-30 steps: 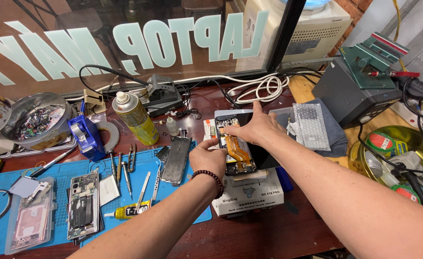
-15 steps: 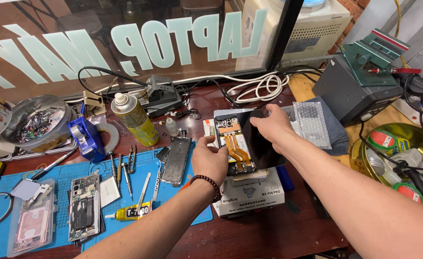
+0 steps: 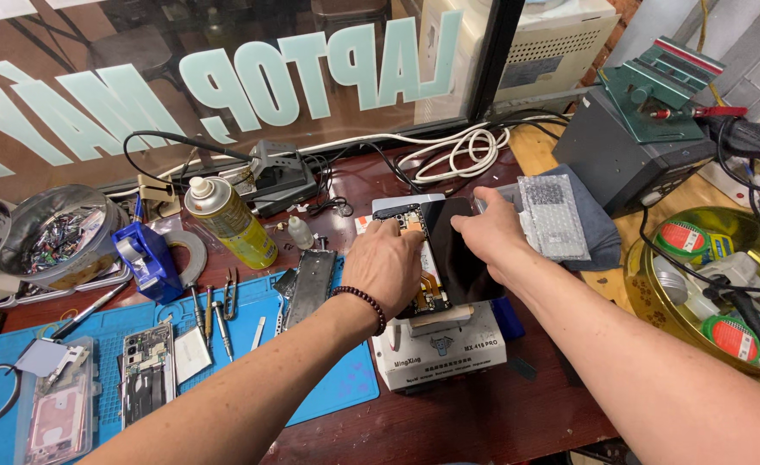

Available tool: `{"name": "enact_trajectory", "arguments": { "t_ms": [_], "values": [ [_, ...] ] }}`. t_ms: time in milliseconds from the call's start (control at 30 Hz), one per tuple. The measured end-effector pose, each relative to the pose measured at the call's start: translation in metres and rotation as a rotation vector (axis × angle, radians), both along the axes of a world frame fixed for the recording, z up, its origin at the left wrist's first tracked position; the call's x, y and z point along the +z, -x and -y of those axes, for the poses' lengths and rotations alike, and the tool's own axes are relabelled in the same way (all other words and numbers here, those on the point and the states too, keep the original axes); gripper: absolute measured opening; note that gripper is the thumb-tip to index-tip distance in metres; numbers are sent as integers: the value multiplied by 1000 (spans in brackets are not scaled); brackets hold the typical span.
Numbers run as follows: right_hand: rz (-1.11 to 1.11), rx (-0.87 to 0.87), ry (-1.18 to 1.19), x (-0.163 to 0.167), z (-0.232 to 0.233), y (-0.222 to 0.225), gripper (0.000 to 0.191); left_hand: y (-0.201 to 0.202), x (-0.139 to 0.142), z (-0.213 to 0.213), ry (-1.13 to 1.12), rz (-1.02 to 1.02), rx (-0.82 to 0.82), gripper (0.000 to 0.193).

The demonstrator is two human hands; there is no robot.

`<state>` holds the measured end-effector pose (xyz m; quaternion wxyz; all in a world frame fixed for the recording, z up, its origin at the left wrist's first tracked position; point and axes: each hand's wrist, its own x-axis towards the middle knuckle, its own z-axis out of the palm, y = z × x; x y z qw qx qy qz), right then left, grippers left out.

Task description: The person aligns and attaches a smartphone display assembly to the phone's internal frame, repeatedly adjusting the position and pressing the edges to seat the screen. The person handles the display, internal frame, and a bubble-wrap package, then continues to align and press the display into place.

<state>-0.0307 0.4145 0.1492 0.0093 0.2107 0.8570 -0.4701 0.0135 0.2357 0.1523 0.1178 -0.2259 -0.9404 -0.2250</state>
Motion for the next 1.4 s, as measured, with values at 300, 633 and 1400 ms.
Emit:
{"name": "enact_trajectory", "arguments": {
  "t_ms": [300, 633, 1400],
  "values": [
    [-10, 14, -48, -7, 0, -1, 74, -8, 3, -1, 31, 64, 5, 24],
    [33, 24, 32, -4, -7, -3, 74, 23, 4, -8, -86, 409, 136, 35],
    [15, 21, 75, -1, -3, -4, 77, 33, -1, -16, -242, 405, 208, 36]
  ]
}}
